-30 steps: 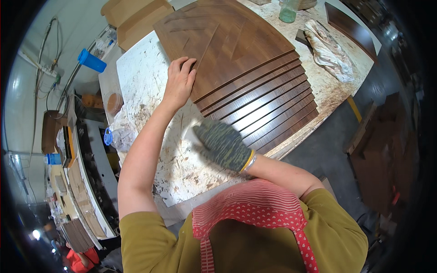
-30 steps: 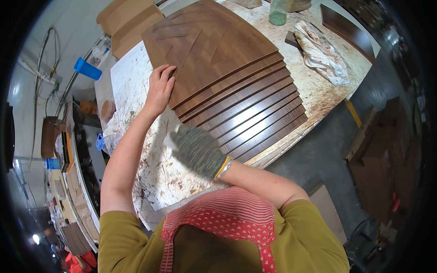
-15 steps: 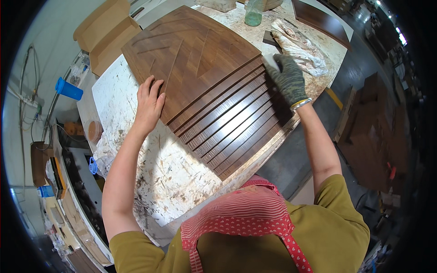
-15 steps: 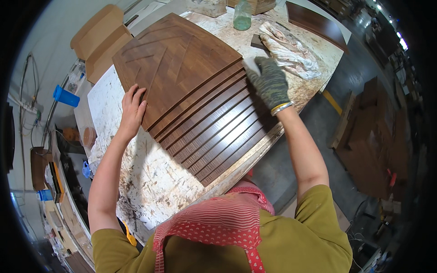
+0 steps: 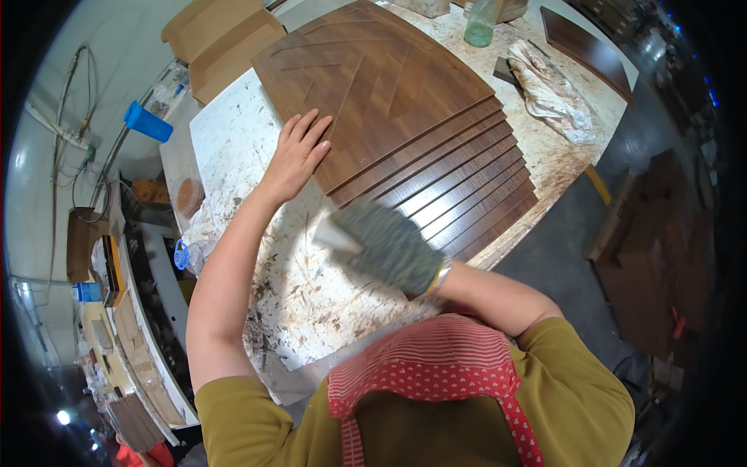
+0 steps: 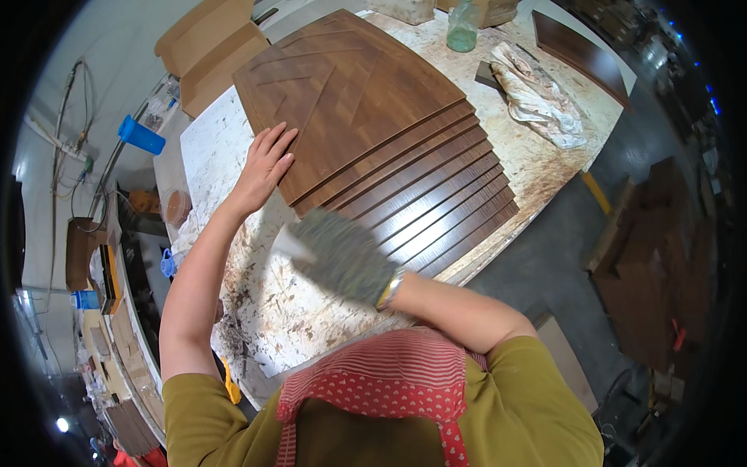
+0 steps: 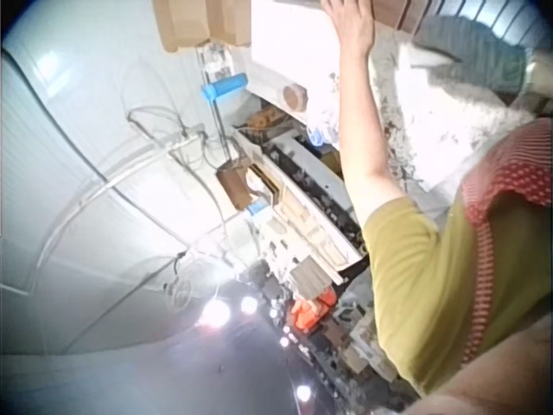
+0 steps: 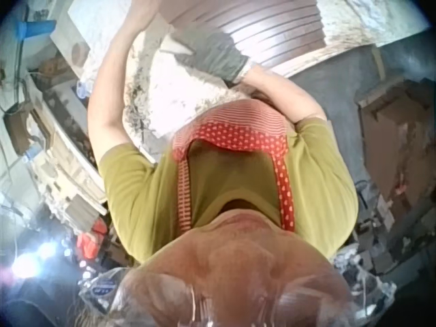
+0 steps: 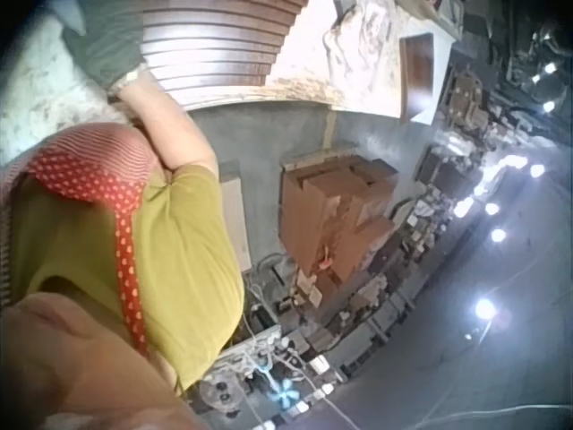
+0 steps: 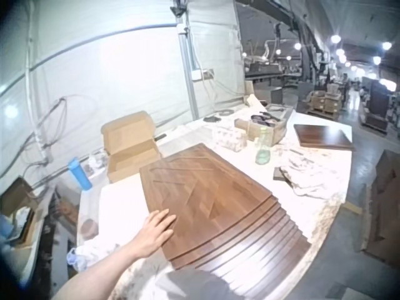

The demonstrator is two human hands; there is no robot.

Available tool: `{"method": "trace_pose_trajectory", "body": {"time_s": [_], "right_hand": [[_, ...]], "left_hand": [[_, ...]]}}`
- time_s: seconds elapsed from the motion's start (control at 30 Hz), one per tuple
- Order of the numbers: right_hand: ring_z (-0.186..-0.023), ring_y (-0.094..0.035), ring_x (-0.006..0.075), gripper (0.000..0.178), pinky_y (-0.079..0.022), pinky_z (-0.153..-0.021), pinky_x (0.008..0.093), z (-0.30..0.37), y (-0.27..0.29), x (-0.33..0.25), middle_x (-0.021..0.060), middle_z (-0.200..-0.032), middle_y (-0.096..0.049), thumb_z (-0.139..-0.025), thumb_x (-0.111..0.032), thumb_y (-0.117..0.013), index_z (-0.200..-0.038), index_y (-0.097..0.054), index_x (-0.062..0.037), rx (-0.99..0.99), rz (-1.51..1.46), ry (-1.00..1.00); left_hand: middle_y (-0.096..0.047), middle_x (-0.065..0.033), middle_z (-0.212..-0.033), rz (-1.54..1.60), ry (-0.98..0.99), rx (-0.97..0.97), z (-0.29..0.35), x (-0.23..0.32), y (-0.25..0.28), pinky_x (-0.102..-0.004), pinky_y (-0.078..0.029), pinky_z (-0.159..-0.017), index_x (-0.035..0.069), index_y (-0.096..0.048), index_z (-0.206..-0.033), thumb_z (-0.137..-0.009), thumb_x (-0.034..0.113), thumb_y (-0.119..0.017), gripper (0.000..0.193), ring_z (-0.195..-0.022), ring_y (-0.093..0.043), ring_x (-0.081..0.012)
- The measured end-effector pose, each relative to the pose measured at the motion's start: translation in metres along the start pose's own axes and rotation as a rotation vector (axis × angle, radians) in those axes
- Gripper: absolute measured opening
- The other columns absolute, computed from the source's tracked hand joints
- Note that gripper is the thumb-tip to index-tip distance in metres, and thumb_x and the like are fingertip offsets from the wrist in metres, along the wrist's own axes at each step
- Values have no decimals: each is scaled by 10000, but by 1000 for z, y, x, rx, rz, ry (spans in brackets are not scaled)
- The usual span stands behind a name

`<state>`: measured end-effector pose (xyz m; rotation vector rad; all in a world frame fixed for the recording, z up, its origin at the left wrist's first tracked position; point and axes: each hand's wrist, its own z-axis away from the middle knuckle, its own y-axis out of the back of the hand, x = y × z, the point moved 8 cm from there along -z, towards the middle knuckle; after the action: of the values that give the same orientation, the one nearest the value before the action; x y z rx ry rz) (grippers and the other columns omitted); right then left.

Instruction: The person sands the edges of stacked wooden panels with a sanding block, repositions the panels, and wipes down their surfaces and edges with a cloth.

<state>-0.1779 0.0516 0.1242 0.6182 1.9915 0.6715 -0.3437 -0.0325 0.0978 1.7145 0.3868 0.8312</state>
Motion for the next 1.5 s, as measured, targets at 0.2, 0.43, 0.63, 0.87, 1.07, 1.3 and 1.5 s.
{"method": "trace_pose_trajectory", "body": {"time_s": [0.2,0.43,0.63,0.87,1.07,1.3,1.5], "right_hand": [[-965,-576,352,425,-464,-843,394,10,169,146,208,-1046,-591,-821,-312,-637,-1095,-579,7,421,263,-456],[-990,-576,338,423,-457,-865,389,3,179,178,185,-1064,-594,-811,-311,-634,-1095,-584,-1,393,510,-409],[-838,-581,360,406,-469,-766,438,-11,67,61,209,-939,-597,-789,-253,-601,-1066,-580,43,290,509,-117],[-831,-589,300,361,-469,-724,409,-11,-67,-45,154,-922,-586,-819,-281,-572,-1069,-555,-22,-19,238,246],[-870,-606,327,355,-478,-757,406,-4,-98,-33,190,-947,-613,-858,-308,-567,-1057,-580,-13,-335,-308,-57],[-959,-601,243,318,-453,-863,369,15,-208,3,134,-984,-655,-895,-280,-576,-1109,-582,-44,-406,-978,-329],[-675,-608,116,338,-509,-628,277,12,-204,-36,70,-919,-615,-908,-303,-549,-1125,-571,-45,-877,-1026,-348]], "left_hand": [[-273,-116,-1464,6,-12,46,7,1,4,-424,-209,-1110,120,-392,-1368,-963,346,-372,464,-1348,-189,-348],[-300,-114,-1450,-18,-33,63,3,-2,2,-421,-225,-1101,130,-417,-1354,-955,326,-413,445,-1329,-223,-344],[-420,-98,-1376,-13,-71,68,-3,-2,18,-403,-298,-1061,144,-528,-1271,-936,321,-465,385,-1252,-342,-326],[-450,-104,-1345,-30,-78,-20,-11,-6,21,-390,-320,-1043,162,-539,-1274,-927,284,-485,372,-1233,-382,-310],[-507,-164,-1256,53,-40,280,3,-7,15,-396,-403,-979,127,-613,-1162,-915,279,-487,316,-1169,-478,-312],[-618,4,-1067,-34,146,239,-8,18,15,-375,-454,-895,162,-676,-985,-909,263,-418,288,-1072,-534,-228],[-558,-70,-1248,71,-93,164,-10,-13,13,-388,-406,-967,117,-620,-1130,-889,233,-499,294,-1162,-492,-275]]}}
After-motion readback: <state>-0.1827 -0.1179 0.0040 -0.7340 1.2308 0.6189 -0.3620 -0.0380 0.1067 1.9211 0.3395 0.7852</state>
